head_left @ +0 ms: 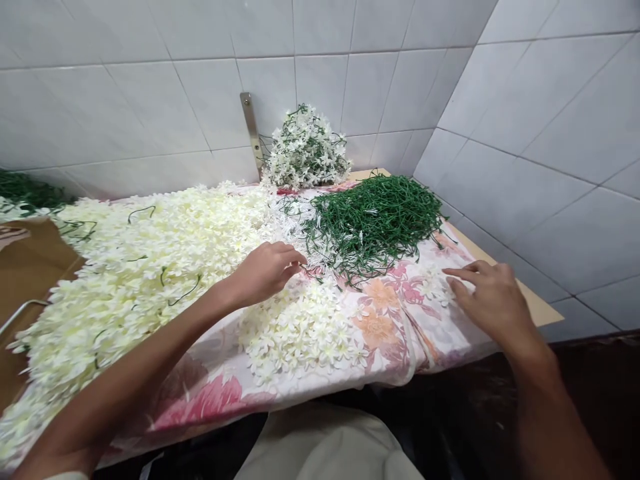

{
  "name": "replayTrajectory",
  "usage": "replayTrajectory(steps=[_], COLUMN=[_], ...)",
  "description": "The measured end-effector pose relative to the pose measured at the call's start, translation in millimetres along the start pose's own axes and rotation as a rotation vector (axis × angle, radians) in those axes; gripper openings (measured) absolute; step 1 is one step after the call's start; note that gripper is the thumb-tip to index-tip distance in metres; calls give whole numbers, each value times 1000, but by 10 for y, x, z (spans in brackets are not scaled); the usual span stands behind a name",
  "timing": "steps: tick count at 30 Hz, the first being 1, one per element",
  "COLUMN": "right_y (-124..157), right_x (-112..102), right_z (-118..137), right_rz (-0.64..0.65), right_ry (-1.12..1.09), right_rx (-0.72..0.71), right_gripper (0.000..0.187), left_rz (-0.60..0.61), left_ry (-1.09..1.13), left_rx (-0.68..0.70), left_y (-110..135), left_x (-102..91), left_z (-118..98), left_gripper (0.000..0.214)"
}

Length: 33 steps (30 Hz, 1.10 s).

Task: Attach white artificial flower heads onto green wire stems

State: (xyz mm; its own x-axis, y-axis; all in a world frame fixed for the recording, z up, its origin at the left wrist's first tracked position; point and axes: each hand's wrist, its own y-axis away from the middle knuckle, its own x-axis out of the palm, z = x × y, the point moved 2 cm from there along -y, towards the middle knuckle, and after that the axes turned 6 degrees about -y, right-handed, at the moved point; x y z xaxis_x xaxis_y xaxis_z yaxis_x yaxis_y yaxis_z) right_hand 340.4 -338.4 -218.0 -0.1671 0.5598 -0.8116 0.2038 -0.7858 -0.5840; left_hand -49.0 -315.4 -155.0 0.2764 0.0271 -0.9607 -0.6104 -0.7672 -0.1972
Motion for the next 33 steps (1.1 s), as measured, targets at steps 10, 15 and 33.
replayTrajectory(steps=[10, 15, 33], right_y=[-332, -631, -925], right_x=[-258, -26, 521], right_z=[895, 1660, 2074], right_rz=[-304, 45, 514], right_ry=[-392, -629, -818], right_rx=[-100, -479, -393], right_gripper=[10, 11, 8], left_rz=[189, 75, -391], left_ry=[-64, 30, 216], left_rx=[-53, -99, -172], left_y=[56, 96, 446], left_x=[285, 339, 448], left_z=[239, 253, 191], left_gripper=[14, 9, 11])
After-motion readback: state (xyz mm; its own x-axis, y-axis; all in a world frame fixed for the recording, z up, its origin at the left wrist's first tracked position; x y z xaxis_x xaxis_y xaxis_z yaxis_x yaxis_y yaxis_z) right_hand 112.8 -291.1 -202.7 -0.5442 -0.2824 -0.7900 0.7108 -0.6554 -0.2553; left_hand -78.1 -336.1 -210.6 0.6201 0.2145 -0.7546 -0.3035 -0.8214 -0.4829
